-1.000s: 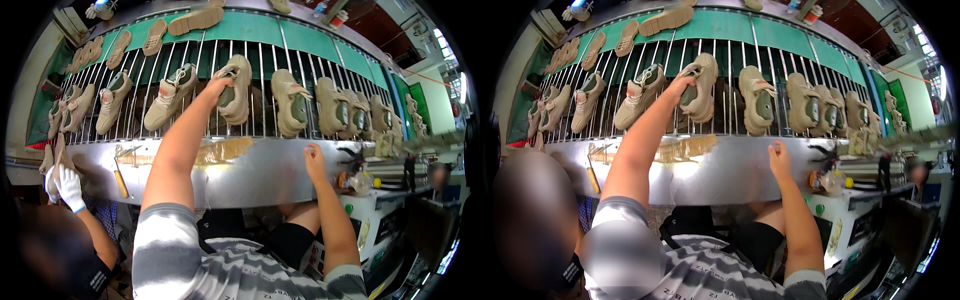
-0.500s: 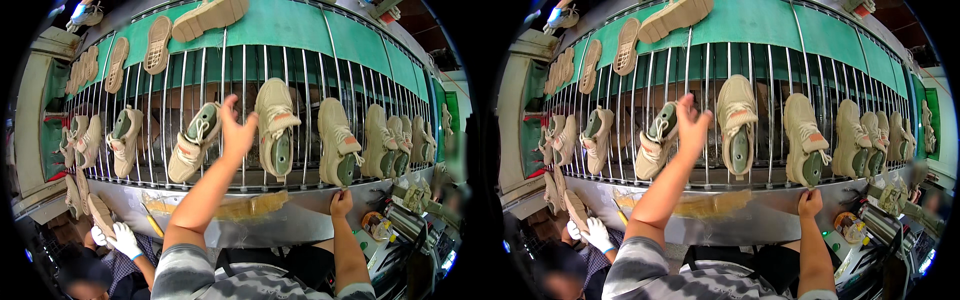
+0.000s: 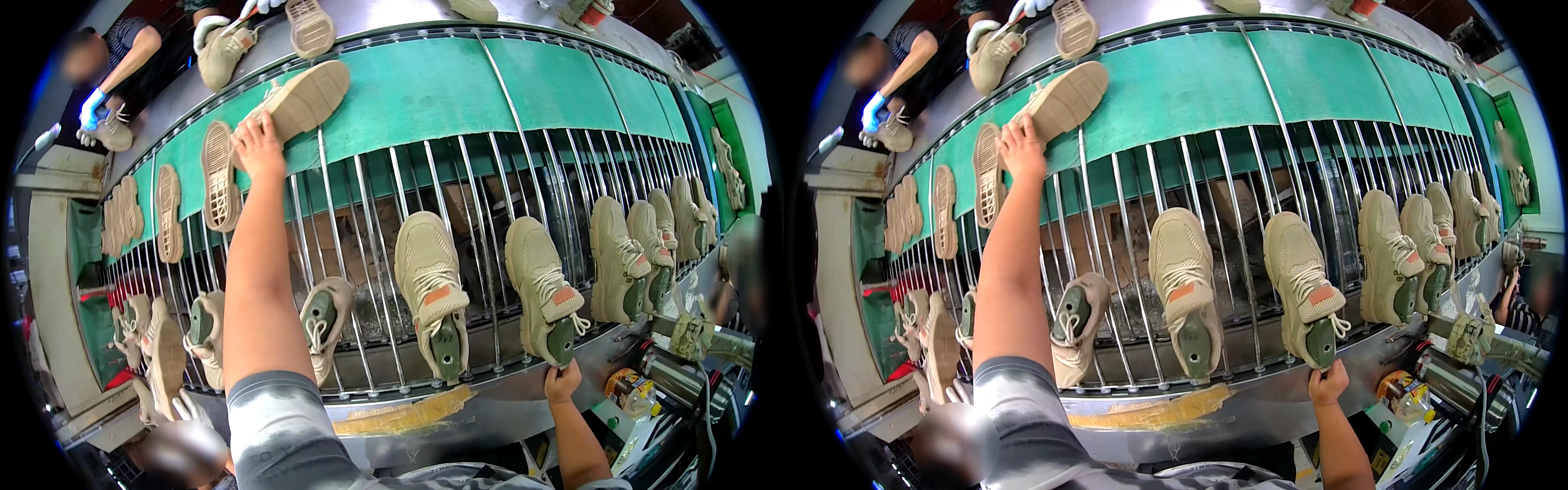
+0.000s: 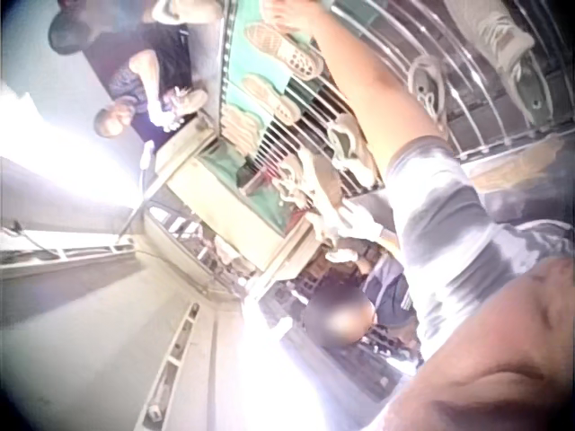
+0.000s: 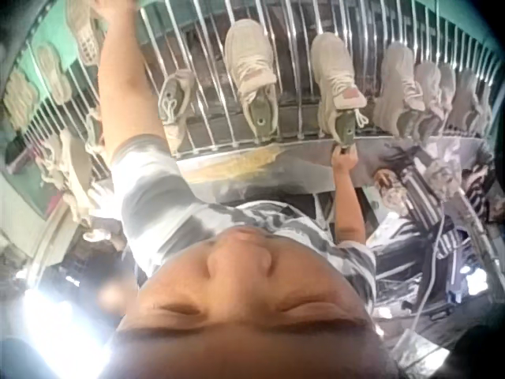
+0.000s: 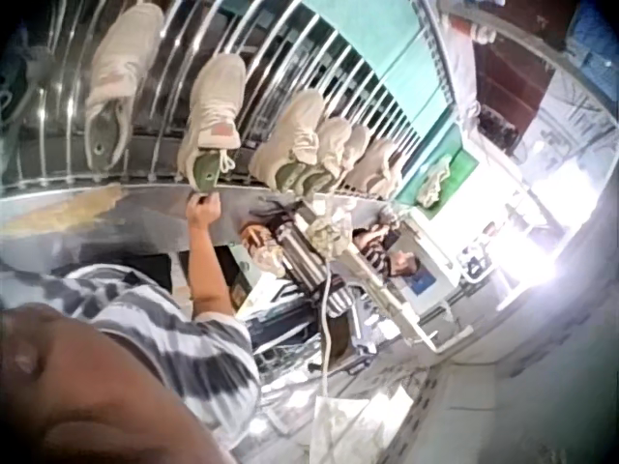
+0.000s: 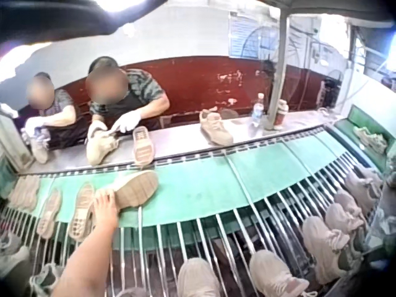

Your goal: The person removes a shoe from a conveyor belt, places a sole component into a press machine, positions the shoe on top of it, and activates the machine with buttons. They then remove the shoe from the machine and place it back onto the moving conveyor.

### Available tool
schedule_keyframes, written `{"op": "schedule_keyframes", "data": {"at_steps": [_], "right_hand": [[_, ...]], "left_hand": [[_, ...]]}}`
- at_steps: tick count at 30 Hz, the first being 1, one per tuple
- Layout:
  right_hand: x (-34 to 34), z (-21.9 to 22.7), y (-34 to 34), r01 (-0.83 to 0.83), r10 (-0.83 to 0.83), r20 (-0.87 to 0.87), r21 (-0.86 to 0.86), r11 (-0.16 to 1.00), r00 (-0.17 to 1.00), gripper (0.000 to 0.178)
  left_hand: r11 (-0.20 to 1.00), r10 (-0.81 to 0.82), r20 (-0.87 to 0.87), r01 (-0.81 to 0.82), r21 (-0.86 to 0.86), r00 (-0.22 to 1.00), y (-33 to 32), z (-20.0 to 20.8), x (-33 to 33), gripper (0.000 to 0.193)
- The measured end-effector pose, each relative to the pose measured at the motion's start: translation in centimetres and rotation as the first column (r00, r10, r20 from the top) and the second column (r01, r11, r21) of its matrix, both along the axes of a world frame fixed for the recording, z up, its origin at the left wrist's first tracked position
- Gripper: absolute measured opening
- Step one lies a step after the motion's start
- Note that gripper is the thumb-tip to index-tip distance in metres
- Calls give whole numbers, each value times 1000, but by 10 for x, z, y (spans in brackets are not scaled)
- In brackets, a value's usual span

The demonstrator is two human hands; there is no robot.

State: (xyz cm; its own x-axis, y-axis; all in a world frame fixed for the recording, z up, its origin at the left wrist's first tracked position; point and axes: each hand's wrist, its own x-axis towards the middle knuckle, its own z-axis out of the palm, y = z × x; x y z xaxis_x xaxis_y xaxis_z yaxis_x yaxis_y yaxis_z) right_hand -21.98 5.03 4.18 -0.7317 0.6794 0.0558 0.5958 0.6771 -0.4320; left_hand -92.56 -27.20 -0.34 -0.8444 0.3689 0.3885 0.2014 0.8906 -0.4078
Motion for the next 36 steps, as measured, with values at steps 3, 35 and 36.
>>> {"op": "schedule_keyframes", "data": {"at_steps": [3, 35, 36], "right_hand": [[3, -2, 2, -55, 55, -11, 52, 997, 998, 13], [186, 20, -102, -218, -334, -292, -946, 241, 896, 50], [211, 38, -116, -291, -398, -281, -956, 38, 873, 53]], "left_hand": [[993, 41, 96, -29, -118, 995, 21, 23, 6, 70], [-121, -892, -355, -905, -408, 280, -4, 128, 862, 90], [-62, -887, -385, -893, -445, 253, -2, 135, 882, 87]]}}
